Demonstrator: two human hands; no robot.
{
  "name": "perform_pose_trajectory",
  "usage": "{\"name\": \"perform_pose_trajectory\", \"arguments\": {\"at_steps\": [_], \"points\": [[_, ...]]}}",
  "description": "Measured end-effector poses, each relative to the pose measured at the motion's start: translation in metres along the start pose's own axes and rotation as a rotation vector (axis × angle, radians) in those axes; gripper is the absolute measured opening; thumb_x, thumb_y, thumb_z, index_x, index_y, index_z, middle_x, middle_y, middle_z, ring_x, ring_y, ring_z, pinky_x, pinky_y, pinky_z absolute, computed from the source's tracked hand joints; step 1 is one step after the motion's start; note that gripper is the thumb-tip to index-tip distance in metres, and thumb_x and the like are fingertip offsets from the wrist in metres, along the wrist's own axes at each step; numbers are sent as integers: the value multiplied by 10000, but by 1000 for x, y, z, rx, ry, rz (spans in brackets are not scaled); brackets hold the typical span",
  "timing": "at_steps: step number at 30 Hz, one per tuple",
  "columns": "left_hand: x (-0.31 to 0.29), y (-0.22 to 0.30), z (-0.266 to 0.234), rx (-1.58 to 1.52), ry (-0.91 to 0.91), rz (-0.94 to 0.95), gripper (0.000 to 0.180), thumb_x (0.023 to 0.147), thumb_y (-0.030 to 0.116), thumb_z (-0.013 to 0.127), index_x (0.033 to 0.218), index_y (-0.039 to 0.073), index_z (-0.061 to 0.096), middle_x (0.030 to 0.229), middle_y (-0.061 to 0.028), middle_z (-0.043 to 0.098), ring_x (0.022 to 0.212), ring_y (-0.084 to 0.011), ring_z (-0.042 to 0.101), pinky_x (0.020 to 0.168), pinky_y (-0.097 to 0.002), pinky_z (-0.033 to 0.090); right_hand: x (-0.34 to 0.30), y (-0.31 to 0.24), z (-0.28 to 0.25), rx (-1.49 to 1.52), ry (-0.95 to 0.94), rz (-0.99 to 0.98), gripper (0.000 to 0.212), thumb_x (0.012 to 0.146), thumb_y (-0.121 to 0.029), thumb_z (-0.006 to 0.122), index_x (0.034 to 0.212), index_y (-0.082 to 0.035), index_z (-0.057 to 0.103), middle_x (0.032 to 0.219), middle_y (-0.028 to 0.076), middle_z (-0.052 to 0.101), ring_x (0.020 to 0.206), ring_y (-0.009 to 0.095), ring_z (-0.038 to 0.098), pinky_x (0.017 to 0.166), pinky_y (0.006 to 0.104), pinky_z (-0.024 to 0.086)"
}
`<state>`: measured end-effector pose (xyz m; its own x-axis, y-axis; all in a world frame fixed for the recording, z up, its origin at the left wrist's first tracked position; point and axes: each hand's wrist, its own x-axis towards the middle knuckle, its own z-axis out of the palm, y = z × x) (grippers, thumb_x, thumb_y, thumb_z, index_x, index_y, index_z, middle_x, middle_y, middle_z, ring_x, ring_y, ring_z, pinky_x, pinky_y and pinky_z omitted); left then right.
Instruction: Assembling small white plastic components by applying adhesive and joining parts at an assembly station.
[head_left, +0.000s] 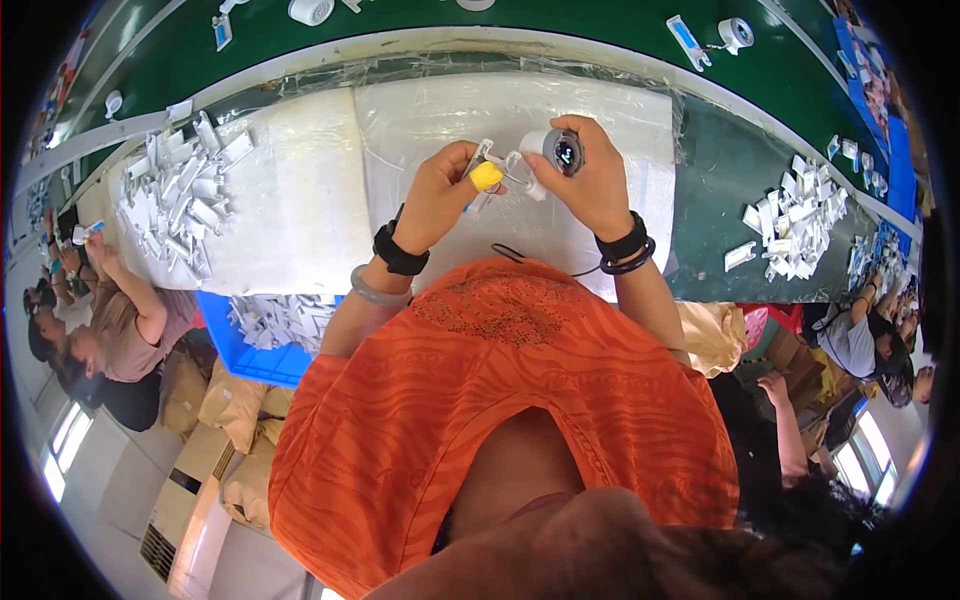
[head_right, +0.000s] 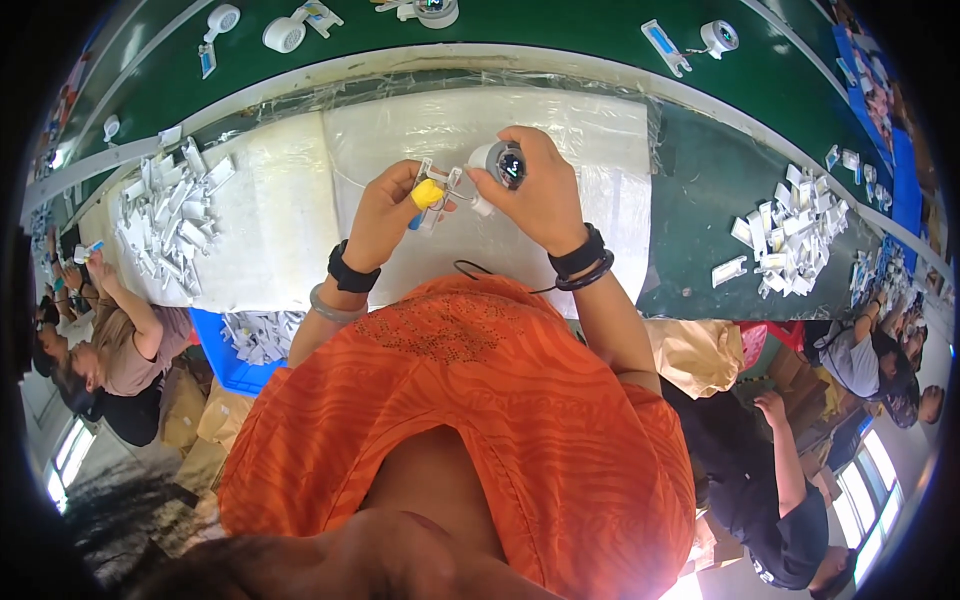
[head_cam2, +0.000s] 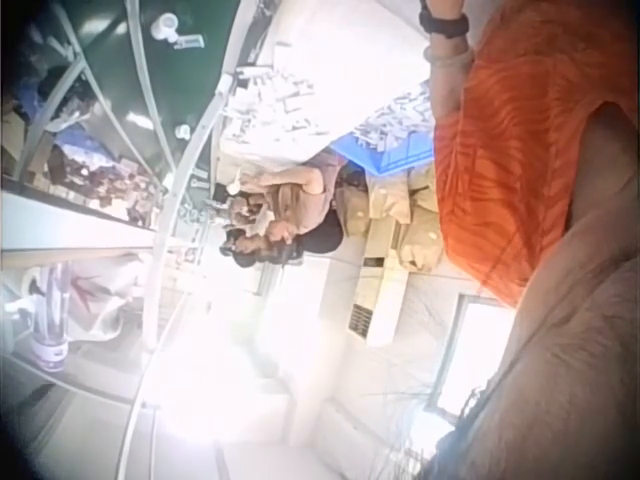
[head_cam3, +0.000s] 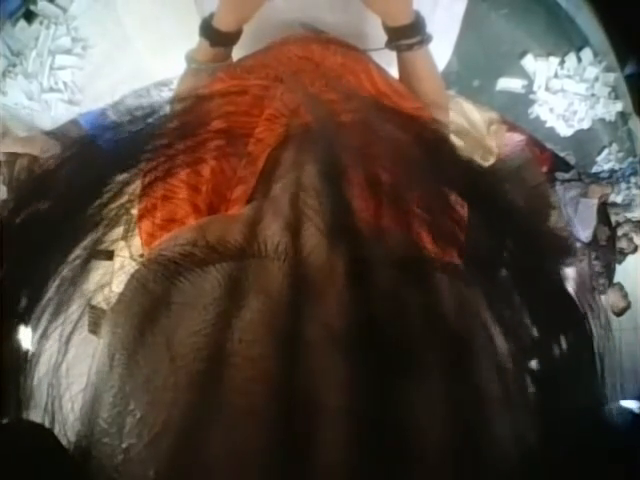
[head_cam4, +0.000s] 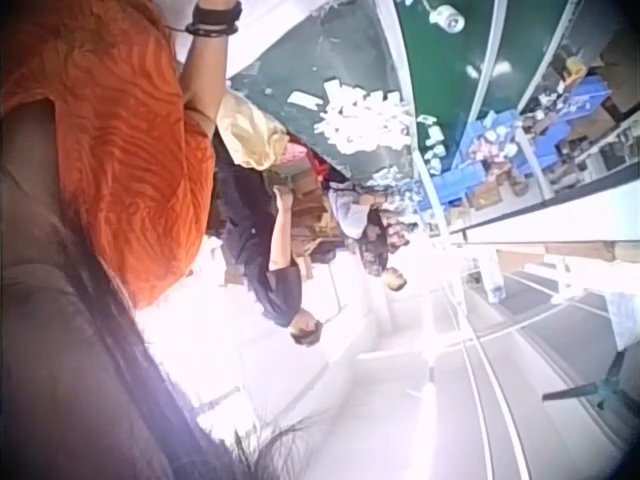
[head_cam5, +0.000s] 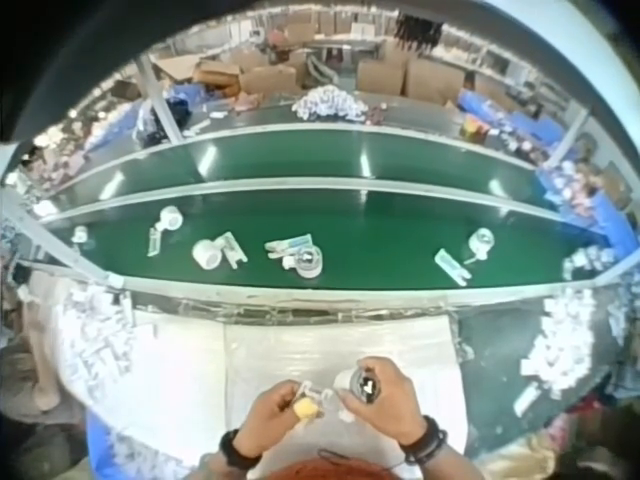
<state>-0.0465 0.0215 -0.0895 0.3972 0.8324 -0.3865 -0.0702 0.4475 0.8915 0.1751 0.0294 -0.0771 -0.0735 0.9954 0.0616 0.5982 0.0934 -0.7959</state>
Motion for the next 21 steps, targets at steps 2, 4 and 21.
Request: {"name": "perform_pose_trajectory", "arguments": {"at_steps": [2,4,21], "points": [[1,0,0,-4,-9,-27,230,962,135,597,1153,9,565,1025,-80,684,901,-171,697,756,-257,532,0,1,0,8,-10,17,504,738,-293,817,1102,-35,582,1024,155,630,846,298,659,740,355,538],[2,-2,-1,-27,-17,-29,234,965,143,594,1154,9,566,1036,-84,685,902,-171,697,754,-259,533,0,3,0,5,2,6,504,741,-294,815,1105,-34,582,1022,155,631,846,297,661,740,354,539],[65,34,-78,15,137,22,303,983,205,513,1253,80,568,1149,-43,614,951,-147,665,744,-287,544,80,56,-6,529,-125,429,240,904,-249,686,1065,-72,686,882,-59,564,768,46,504,606,205,474]]}}
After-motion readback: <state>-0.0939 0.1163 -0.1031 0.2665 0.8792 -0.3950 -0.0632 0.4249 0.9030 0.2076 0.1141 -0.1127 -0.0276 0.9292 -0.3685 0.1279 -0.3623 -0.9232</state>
